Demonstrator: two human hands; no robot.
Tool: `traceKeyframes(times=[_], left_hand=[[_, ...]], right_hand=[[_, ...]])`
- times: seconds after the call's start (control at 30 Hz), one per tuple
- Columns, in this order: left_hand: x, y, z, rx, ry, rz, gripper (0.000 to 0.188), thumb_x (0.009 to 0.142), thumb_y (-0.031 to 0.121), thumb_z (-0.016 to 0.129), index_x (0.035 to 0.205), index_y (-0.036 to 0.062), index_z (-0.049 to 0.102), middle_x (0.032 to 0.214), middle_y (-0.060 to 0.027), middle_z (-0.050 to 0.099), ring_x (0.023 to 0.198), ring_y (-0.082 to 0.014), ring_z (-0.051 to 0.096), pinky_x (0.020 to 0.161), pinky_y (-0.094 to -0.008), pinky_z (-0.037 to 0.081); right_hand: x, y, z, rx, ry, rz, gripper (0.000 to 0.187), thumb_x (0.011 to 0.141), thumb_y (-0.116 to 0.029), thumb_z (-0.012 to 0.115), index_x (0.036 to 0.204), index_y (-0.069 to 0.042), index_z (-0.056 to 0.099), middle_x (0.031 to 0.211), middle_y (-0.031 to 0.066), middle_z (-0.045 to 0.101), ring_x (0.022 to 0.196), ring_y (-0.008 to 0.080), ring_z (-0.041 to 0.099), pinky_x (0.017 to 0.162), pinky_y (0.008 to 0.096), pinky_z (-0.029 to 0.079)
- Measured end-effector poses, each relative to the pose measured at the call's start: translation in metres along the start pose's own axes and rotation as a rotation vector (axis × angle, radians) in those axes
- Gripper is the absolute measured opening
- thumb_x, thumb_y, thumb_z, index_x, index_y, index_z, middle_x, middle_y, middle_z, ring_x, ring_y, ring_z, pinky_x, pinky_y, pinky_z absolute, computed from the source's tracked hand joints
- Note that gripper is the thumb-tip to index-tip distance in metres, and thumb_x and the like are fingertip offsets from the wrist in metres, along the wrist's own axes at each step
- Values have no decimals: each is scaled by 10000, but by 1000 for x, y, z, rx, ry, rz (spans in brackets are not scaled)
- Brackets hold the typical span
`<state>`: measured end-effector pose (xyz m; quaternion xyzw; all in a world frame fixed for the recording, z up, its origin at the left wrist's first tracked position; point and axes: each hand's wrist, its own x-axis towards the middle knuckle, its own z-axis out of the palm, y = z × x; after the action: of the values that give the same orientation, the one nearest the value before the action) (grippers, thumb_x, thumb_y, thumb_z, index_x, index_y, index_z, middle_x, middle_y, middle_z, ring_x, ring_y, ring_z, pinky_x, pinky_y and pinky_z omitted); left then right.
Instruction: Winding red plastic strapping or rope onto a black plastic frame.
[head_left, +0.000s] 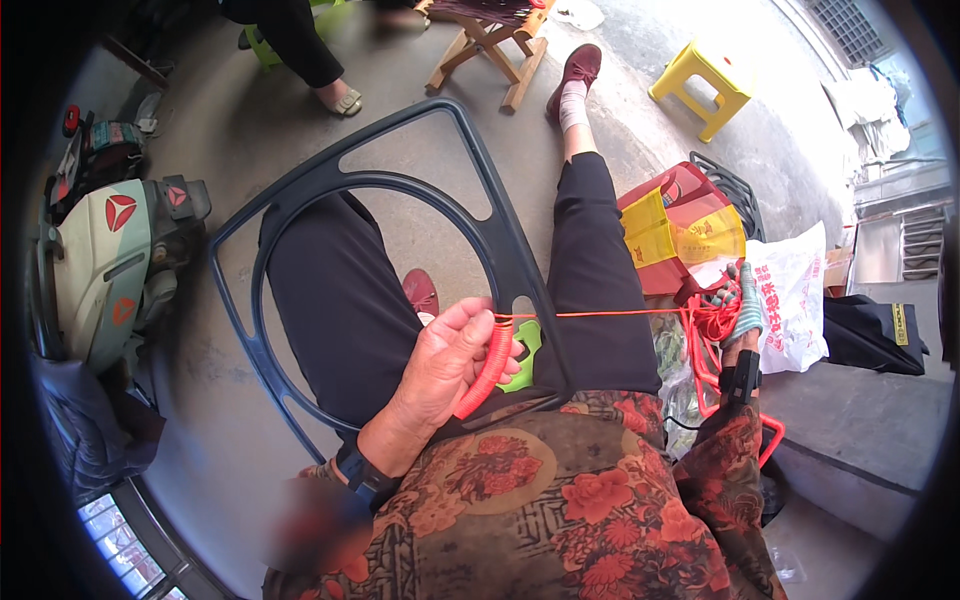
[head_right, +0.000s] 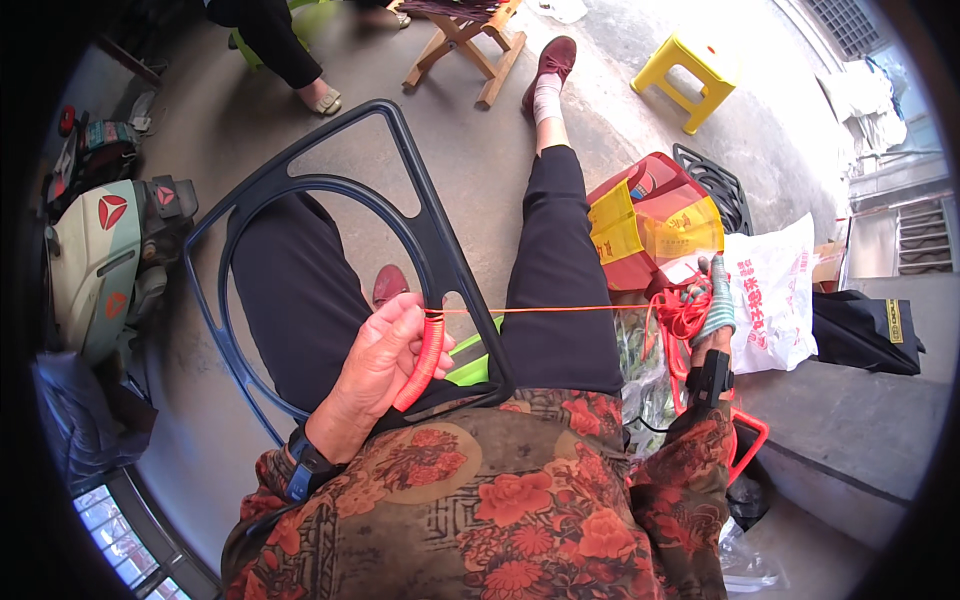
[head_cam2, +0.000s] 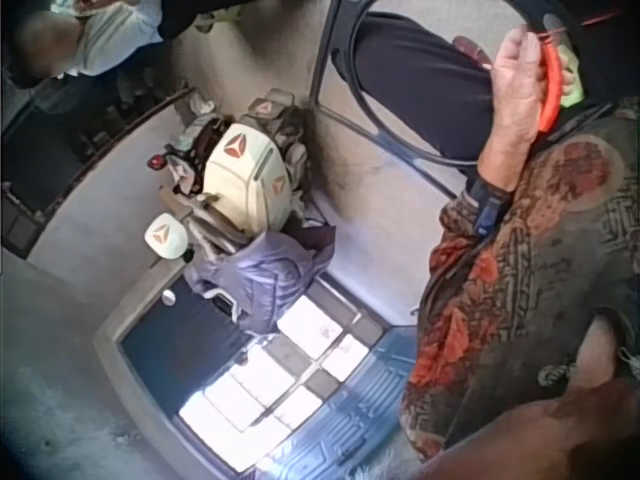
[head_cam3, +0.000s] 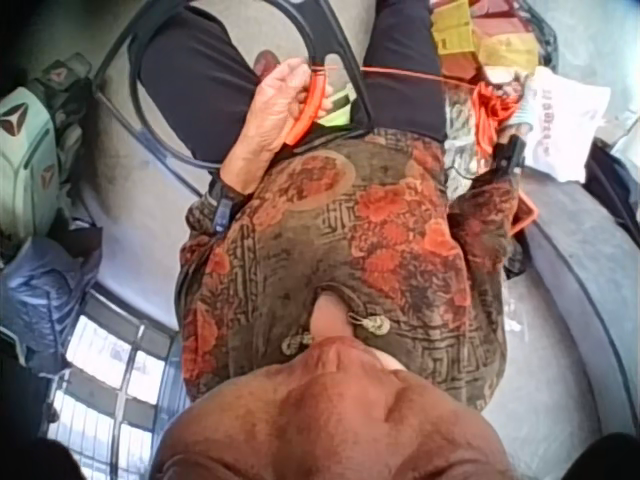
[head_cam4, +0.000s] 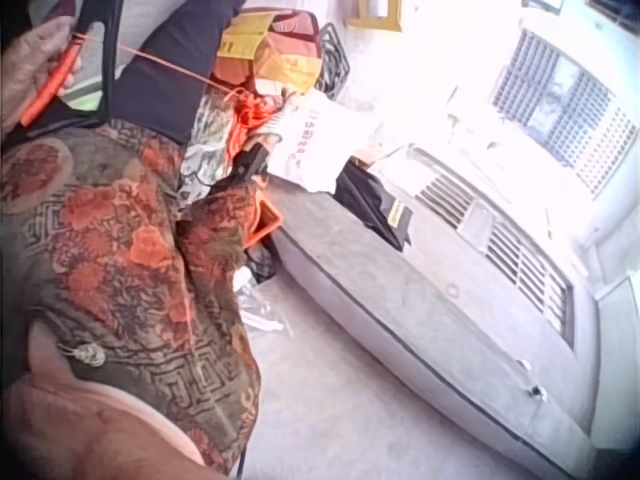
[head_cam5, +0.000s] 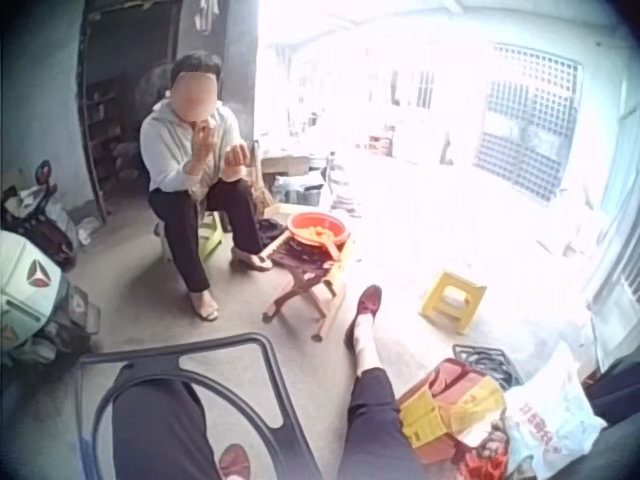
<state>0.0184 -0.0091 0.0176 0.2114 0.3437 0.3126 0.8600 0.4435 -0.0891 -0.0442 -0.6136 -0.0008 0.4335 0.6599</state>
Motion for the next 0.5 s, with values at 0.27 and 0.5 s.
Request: traceKeyframes(times=[0.27, 0.5], left_hand=[[-7, 17, 13, 137, 68, -7, 102, 887, 119, 543, 914, 21, 536, 782, -151, 642, 625, -224, 656, 565, -318, 567], [-3, -13, 6, -45, -125, -159, 129, 912, 130, 546, 976, 20, 530, 834, -148, 641, 692, -216, 661, 607, -307, 573]], right_hand=[[-51, 9, 92, -678, -389, -425, 339, 799, -294, 679, 983, -22, 592, 878, 94, 608, 839, 185, 598, 769, 315, 486], [-96, 70, 211, -684, -504, -714, 355, 706, -134, 760, 1008, -28, 606, 867, 71, 642, 759, 158, 618, 716, 273, 504]])
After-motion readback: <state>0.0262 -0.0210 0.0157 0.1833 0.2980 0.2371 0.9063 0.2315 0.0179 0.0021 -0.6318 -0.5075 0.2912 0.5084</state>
